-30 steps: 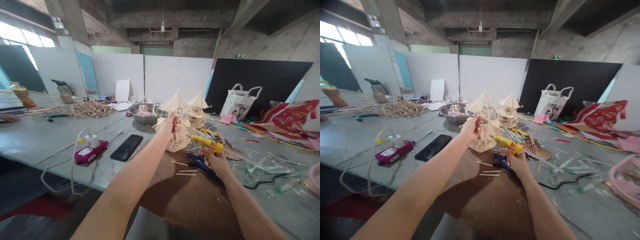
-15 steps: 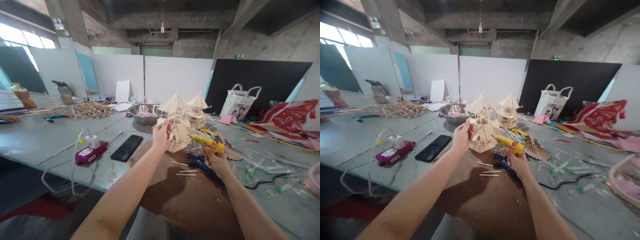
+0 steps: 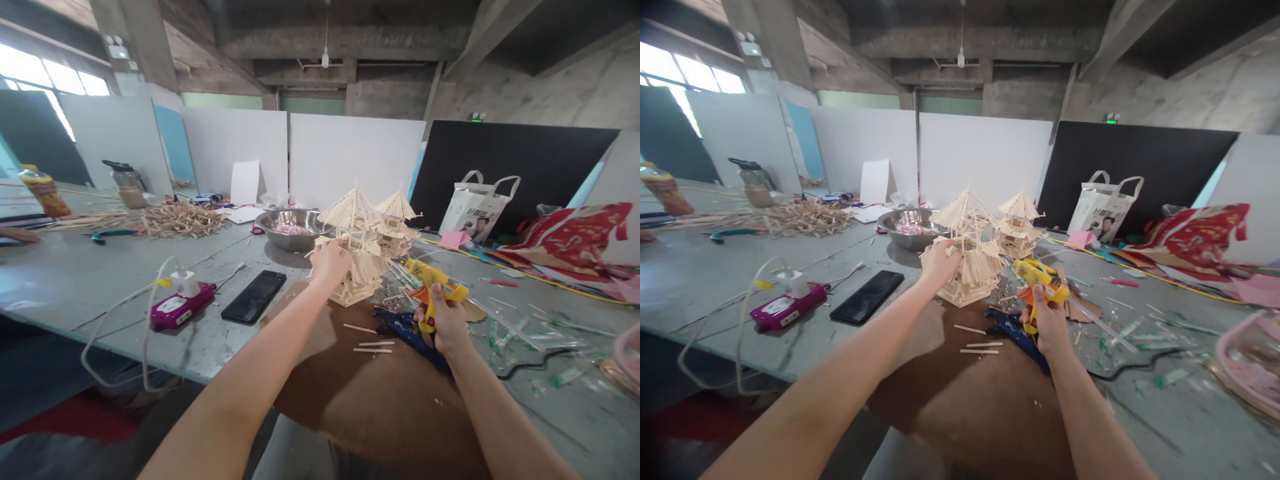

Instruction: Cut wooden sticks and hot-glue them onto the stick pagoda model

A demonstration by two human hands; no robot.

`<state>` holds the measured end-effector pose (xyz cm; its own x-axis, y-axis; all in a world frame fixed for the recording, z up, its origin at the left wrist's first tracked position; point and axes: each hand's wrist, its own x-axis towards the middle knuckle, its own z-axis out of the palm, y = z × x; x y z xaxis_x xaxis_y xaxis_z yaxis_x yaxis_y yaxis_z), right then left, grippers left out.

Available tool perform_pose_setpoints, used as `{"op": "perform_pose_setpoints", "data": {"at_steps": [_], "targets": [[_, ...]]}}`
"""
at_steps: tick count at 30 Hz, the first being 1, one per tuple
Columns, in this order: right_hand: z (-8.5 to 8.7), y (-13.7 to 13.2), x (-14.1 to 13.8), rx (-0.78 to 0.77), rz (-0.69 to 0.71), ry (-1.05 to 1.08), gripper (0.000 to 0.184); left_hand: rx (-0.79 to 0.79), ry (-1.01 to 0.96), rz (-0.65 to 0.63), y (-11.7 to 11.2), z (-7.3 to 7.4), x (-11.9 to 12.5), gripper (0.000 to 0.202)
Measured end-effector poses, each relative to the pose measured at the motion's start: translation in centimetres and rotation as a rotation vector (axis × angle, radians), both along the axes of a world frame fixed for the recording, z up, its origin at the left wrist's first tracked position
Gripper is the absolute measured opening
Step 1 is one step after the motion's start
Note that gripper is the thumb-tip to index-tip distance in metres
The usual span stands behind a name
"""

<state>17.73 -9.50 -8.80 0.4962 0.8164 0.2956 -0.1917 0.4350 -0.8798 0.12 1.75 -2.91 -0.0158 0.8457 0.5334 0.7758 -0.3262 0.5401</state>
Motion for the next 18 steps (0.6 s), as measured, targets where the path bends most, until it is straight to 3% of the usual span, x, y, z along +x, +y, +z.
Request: {"op": "perform_pose_setpoints", "data": {"at_steps": [3, 8, 18], "targets": [[-0.1, 0.1, 0.1, -0.012, -0.004, 0.012, 0.033, -0.083, 0.146, 0.037, 0.9, 0.9, 0.9, 0.039], [-0.1, 0.2, 0.4, -0.014, -0.003, 0.020, 0.033, -0.092, 0.246, 0.052, 1.9, 1.7, 1.9, 0.040], [0.1, 0.2, 0.4, 0.021, -0.023, 0.019, 0.035, -0.121, 0.196, -0.011, 3.3, 2.1, 1.8, 0.032]]}}
